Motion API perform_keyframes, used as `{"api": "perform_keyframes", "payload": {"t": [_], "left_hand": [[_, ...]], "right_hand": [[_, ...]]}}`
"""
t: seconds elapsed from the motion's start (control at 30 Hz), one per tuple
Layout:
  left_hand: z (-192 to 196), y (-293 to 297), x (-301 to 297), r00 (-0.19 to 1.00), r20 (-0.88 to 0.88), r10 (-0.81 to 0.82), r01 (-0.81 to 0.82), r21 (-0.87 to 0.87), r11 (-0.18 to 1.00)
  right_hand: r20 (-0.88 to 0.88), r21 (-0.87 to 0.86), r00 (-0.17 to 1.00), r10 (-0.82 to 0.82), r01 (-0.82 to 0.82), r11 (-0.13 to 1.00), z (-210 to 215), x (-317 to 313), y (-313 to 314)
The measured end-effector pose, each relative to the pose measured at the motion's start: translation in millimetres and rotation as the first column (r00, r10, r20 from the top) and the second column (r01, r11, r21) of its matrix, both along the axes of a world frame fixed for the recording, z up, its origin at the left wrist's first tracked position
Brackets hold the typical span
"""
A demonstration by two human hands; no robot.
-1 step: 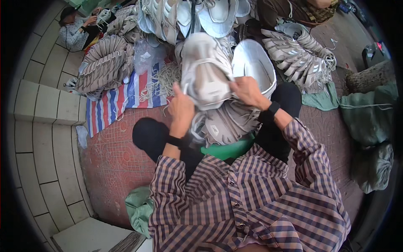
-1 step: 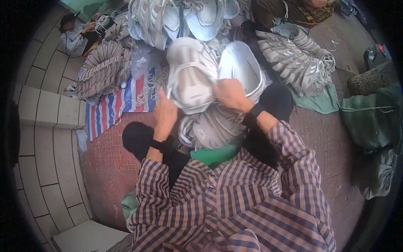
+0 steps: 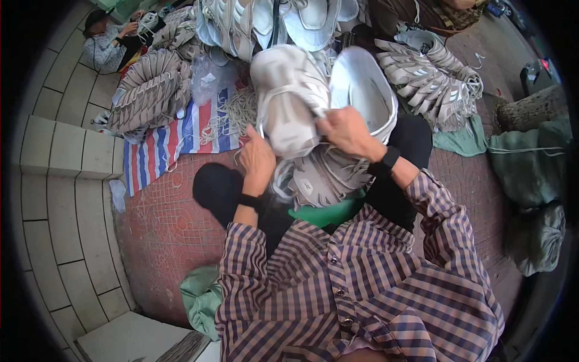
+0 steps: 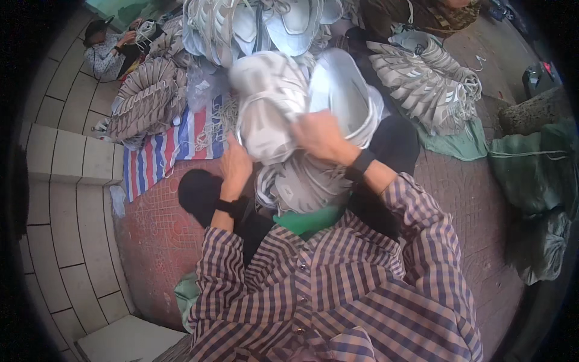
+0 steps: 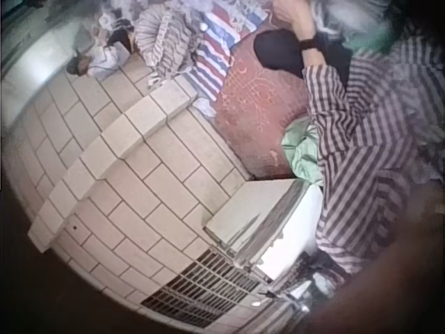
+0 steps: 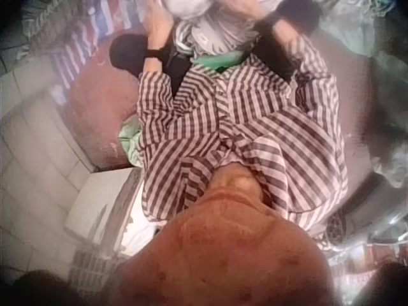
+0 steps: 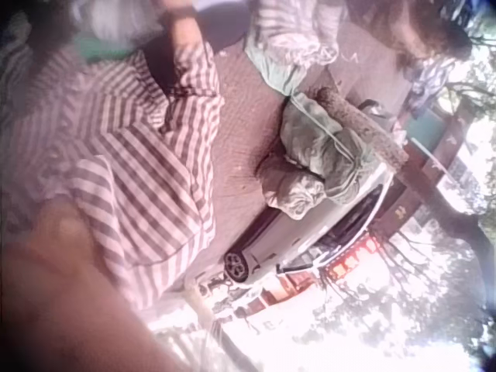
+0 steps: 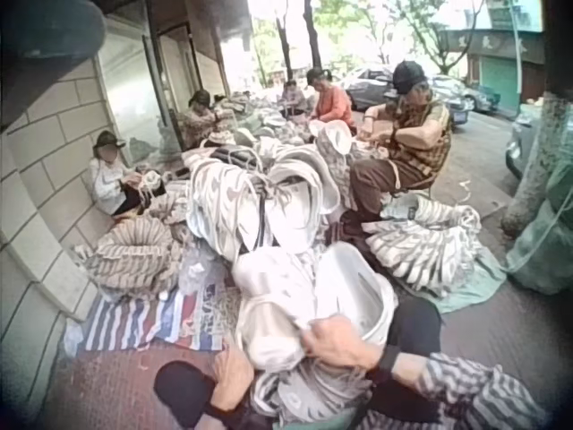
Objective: Insert laces into a white sneaker and tie them.
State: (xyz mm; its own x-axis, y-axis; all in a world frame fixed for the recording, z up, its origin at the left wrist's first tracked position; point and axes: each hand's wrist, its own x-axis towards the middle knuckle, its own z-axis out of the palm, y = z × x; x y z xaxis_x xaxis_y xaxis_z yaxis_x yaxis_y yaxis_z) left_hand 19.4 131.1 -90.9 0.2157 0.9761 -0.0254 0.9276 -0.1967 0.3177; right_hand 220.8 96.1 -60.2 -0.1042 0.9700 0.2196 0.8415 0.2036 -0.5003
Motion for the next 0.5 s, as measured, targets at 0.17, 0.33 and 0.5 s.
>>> {"api": "perform_keyframes", "payload": {"t": [0.17, 0.33, 0.5], "left_hand": [[71.6, -6.5, -1.6, 0.992, 0.129, 0.01, -0.027, 0.13, 0.991], [42.6, -9.2, -2.6, 0.991, -0.132, 0.031, -0.045, -0.102, 0.994], [41.1, 12.2, -9.1, 0.986, 0.165, 0.025, -0.034, 0.053, 0.998]], "right_hand": [[-0.333, -0.116, 0.928, -0.169, 0.138, 0.984, 42.7, 34.6, 34.3], [-0.082, 0.044, 0.997, 0.01, -0.006, 0.999, 13.5, 12.0, 12.4], [-0.173, 0.134, 0.984, 0.047, -0.024, 0.991, -3.8, 22.1, 10.4]]}}
